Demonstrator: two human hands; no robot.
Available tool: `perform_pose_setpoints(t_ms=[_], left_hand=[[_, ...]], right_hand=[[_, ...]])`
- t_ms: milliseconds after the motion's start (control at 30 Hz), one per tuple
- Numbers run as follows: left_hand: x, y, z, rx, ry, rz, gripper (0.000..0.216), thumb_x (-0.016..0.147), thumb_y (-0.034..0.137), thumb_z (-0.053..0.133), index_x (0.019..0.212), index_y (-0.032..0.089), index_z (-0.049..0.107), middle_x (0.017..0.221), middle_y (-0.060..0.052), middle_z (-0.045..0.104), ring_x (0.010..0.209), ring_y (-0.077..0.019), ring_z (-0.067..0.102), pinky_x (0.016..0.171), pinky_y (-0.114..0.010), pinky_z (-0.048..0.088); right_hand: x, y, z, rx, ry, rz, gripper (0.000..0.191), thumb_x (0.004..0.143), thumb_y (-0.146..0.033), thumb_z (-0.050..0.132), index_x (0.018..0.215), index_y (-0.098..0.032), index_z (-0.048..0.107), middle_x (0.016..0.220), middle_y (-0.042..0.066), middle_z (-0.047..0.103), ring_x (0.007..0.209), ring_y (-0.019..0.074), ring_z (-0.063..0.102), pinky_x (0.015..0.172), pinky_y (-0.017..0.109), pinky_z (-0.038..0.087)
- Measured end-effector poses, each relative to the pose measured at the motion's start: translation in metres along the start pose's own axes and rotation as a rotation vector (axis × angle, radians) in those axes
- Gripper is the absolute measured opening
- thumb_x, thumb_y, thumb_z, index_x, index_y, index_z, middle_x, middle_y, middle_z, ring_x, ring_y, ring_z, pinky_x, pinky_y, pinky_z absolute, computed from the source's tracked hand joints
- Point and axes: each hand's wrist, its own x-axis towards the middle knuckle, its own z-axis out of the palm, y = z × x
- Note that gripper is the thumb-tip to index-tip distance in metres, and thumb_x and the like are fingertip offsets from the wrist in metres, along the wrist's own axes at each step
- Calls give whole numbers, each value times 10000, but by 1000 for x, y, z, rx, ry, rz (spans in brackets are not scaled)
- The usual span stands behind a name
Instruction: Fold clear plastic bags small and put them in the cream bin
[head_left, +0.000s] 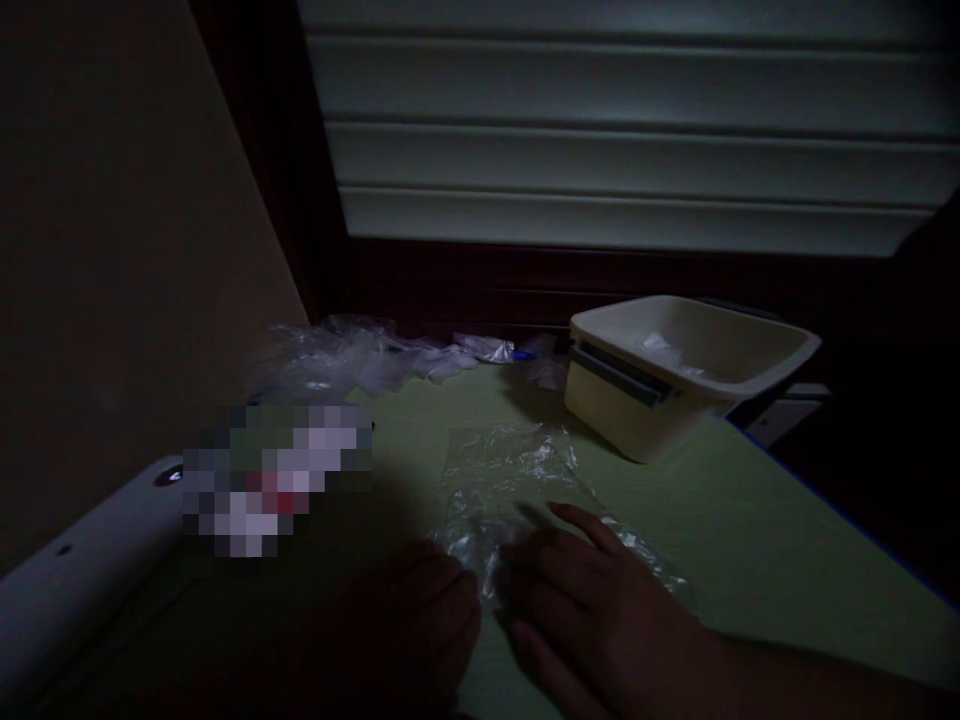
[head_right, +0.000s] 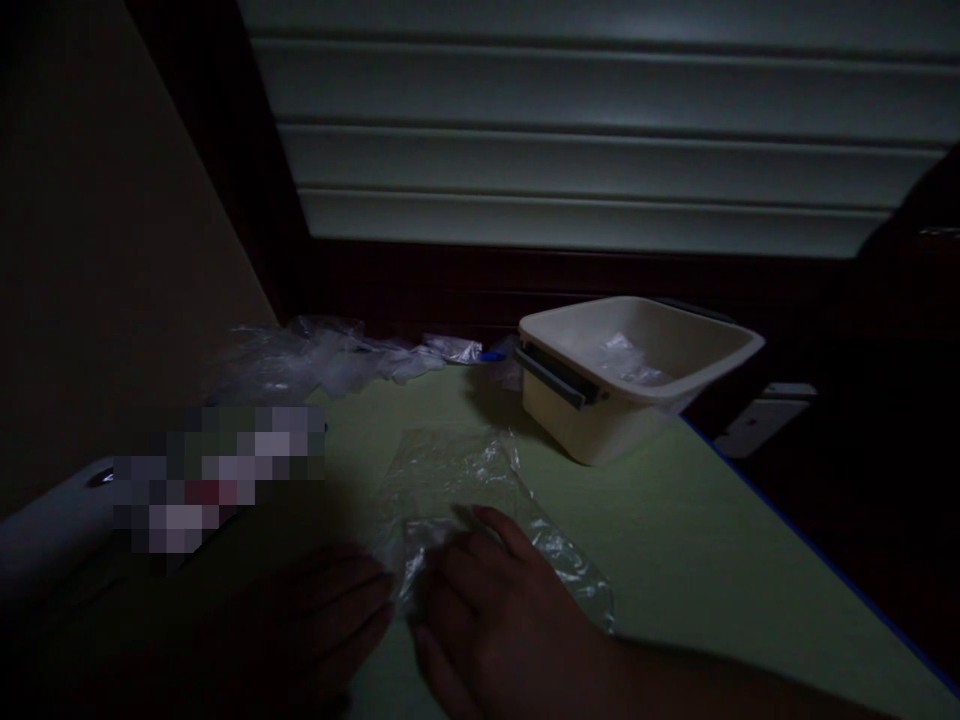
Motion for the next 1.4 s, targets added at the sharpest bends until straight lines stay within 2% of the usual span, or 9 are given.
perform_pose_setpoints(t_ms=[333,467,567,733,833,1000,1133,1267,1400], left_hand=[[-4,1,2,-122,175,-24,530,1045,353,119,1076,101,584,1033,-116,663,1032,-226,550,990,-360,380],[-1,2,2,-99,135,-12,404,1034,348,269,1070,102,588,1036,-109,666,1027,-233,556,930,-359,419],[2,1,-2,-69,91,-24,269,994,292,398,1048,118,596,1022,-91,675,1002,-224,571,923,-347,430],[3,-1,-10,-106,125,25,323,1008,254,302,1060,93,578,1044,-120,667,1012,-230,564,931,-347,426],[2,-2,-11,-104,115,61,391,1030,258,219,1076,84,566,1043,-123,664,1007,-230,564,920,-348,427],[3,-1,-8,-47,57,8,223,992,257,435,1057,108,588,1021,-86,676,989,-216,581,922,-332,427],[4,-1,-4,-20,37,-5,207,985,296,488,1011,131,610,939,-56,689,931,-202,595,893,-322,439],[4,-6,-7,1,50,65,289,971,382,510,1025,118,615,1016,-65,681,960,-203,585,890,-317,438],[8,-11,-13,13,17,133,162,954,238,547,1034,116,618,988,-47,688,913,-185,598,873,-293,438]], right_hand=[[1,1,2,59,28,4,189,907,-192,496,911,-179,684,905,34,717,889,169,653,1094,367,308],[0,0,-2,44,-30,-14,255,931,-231,488,1107,-150,655,1050,74,705,1026,185,630,1110,399,300],[2,0,-8,28,-169,-38,351,950,-252,465,1239,-96,587,1226,136,643,1176,223,566,1112,459,306],[6,1,-11,34,-319,54,451,963,-314,431,1308,-43,535,1339,182,555,1272,281,486,1099,543,301],[7,2,-9,40,-333,95,482,953,-338,444,1326,-43,519,1375,189,513,1296,301,454,1091,561,301],[6,2,-8,66,-310,127,552,913,-401,504,1329,-39,515,1380,212,496,1301,331,440,1071,586,315],[6,2,-7,80,-316,159,621,879,-467,538,1329,-40,516,1395,225,473,1309,339,427,1076,580,304],[7,3,-11,86,-330,121,646,898,-484,506,1349,-22,486,1414,228,442,1338,333,383,1085,582,276],[9,4,-17,112,-388,32,684,926,-487,474,1399,0,397,1448,225,372,1378,311,309,1102,584,226]])
